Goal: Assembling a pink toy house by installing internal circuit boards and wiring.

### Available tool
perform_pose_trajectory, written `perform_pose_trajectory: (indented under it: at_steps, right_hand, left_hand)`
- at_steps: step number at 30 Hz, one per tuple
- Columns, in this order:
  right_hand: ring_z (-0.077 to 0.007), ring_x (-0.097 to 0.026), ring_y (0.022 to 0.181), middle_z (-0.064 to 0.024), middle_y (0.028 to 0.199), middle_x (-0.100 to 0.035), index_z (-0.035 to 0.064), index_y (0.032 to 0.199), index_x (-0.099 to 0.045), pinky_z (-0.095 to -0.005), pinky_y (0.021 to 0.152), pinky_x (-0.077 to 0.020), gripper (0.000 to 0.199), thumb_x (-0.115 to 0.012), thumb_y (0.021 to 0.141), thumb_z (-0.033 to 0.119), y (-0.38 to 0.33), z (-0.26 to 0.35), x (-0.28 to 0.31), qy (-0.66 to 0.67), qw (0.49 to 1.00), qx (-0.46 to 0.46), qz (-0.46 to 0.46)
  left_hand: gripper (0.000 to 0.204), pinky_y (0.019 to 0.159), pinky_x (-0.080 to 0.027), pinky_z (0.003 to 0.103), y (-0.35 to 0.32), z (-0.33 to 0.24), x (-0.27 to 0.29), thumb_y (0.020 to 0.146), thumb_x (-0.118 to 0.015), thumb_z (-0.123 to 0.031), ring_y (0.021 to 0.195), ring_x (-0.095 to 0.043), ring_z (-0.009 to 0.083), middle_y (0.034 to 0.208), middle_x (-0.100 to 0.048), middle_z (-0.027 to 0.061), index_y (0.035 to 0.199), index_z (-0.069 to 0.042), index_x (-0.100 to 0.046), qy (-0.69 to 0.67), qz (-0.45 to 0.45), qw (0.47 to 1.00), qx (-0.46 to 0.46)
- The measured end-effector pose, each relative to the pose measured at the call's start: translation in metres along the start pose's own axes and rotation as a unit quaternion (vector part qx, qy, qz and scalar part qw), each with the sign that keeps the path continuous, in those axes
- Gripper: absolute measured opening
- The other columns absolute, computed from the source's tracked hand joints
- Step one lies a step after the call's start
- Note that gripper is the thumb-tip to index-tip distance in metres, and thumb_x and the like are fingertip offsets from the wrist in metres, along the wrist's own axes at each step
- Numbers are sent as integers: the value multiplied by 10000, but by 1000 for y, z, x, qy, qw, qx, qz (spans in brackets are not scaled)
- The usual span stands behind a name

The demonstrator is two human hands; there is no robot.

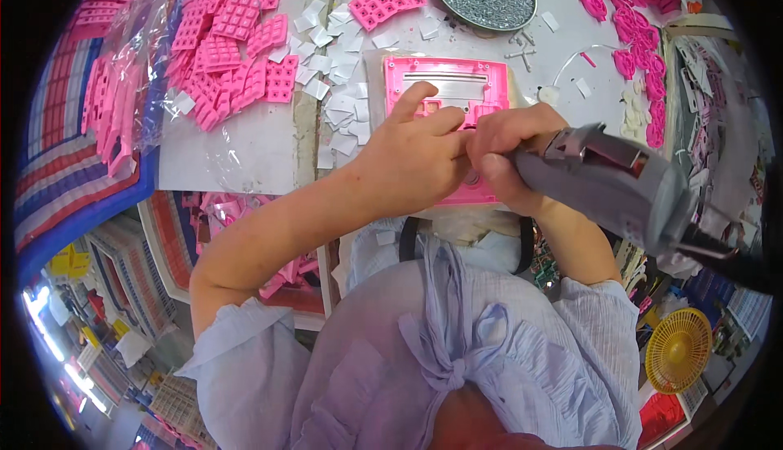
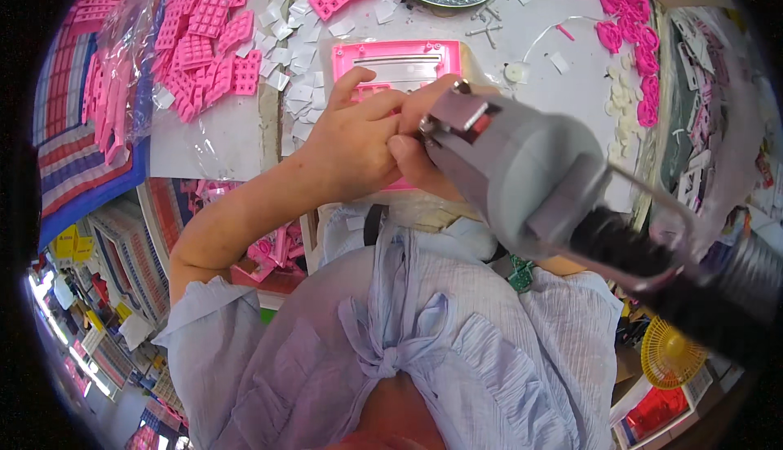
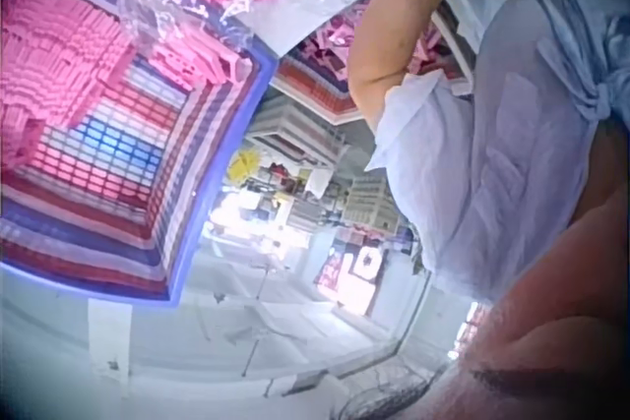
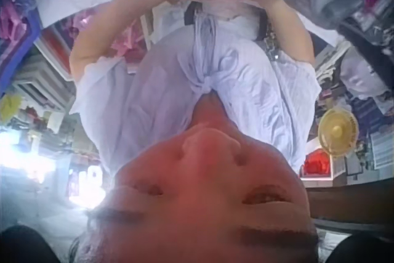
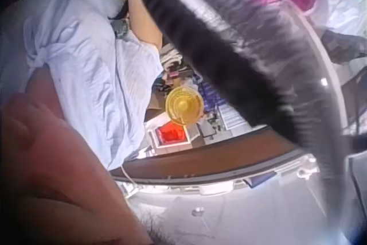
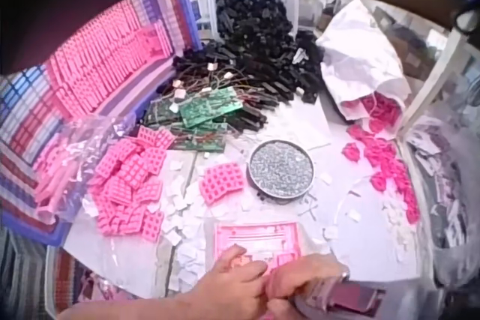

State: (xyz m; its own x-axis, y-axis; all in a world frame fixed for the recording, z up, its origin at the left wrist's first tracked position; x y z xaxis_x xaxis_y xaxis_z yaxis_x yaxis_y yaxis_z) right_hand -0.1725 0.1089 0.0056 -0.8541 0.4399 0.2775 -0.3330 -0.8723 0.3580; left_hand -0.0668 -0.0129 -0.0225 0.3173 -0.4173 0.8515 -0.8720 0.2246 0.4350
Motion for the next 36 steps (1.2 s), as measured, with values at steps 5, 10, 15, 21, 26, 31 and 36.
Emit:
perform_pose_trajectory:
  at_steps: [5, 10, 15, 21, 26, 31, 36]
  right_hand:
    - [-141, -496, 563, -39, 672, -523, 49, 1055, -487, -320, 529, -445, 293, -722, 915, 154, 2, -19, 5, 65, 998, -7, -3]
    - [-112, -477, 599, 7, 711, -490, 35, 1214, -526, -273, 563, -411, 383, -688, 907, 195, 32, 0, 35, 365, 930, 36, -35]
    - [-94, -353, 553, 28, 667, -397, 18, 1311, -508, -285, 537, -340, 359, -514, 983, 163, 43, 19, 94, 302, 947, 75, -76]
    - [-108, -362, 590, 15, 696, -391, 15, 1305, -527, -313, 589, -320, 344, -530, 976, 119, 57, 0, 93, 264, 954, 17, -139]
    - [-126, -404, 602, -10, 713, -418, -19, 1273, -516, -344, 611, -356, 329, -560, 966, 90, 56, -10, 99, 211, 961, -14, -179]
    - [-226, -622, 774, -98, 871, -631, -25, 1341, -492, -356, 736, -491, 418, -618, 954, 69, 57, 10, 117, 41, 962, -38, -269]
    - [-292, -584, 1154, -190, 1219, -622, -41, 1357, -493, -409, 934, -501, 556, -698, 841, -67, 26, 25, 92, -197, 861, 217, -415]
  left_hand:
    - [130, 1081, -347, 520, -5, -6, -1, 809, -641, -220, 974, -582, 184, 865, -636, -5, 834, -111, -708, 9, 19, 1000, -22]
    - [120, 1052, -353, 528, -9, 3, 5, 807, -688, -204, 1108, -579, 207, 1044, -681, -5, 894, -121, -692, -37, 51, 998, -12]
    - [228, 956, -415, 465, -28, 87, 53, 808, -743, -267, 1048, -621, 257, 1074, -689, 45, 955, -100, -695, 4, -89, 978, 187]
    - [238, 920, -436, 498, 8, 147, 32, 836, -694, -304, 904, -654, 301, 894, -692, 98, 908, -78, -705, 217, -6, 956, 197]
    - [295, 855, -482, 482, 17, 159, 39, 868, -657, -326, 869, -665, 342, 875, -708, 146, 931, -44, -715, 175, 109, 952, 226]
    - [255, 723, -531, 418, 11, 135, 66, 897, -620, -227, 804, -688, 296, 810, -699, 161, 926, 11, -707, 33, -97, 939, 330]
    - [223, 637, -518, 286, -41, 106, 61, 963, -595, -173, 715, -651, 119, 781, -675, 60, 1001, 33, -672, -320, -142, 815, 462]
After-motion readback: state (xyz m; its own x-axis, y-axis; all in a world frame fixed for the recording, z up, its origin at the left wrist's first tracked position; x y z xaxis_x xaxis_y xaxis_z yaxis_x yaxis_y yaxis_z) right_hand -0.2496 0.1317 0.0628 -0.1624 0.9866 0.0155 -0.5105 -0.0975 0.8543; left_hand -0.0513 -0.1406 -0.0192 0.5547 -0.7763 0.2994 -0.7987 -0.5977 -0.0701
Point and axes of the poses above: each hand's wrist, its own y-axis towards the middle knuckle, its own x-axis out of the back of the hand, z = x × y, the point moved 3 cm from there along y, towards the middle knuckle
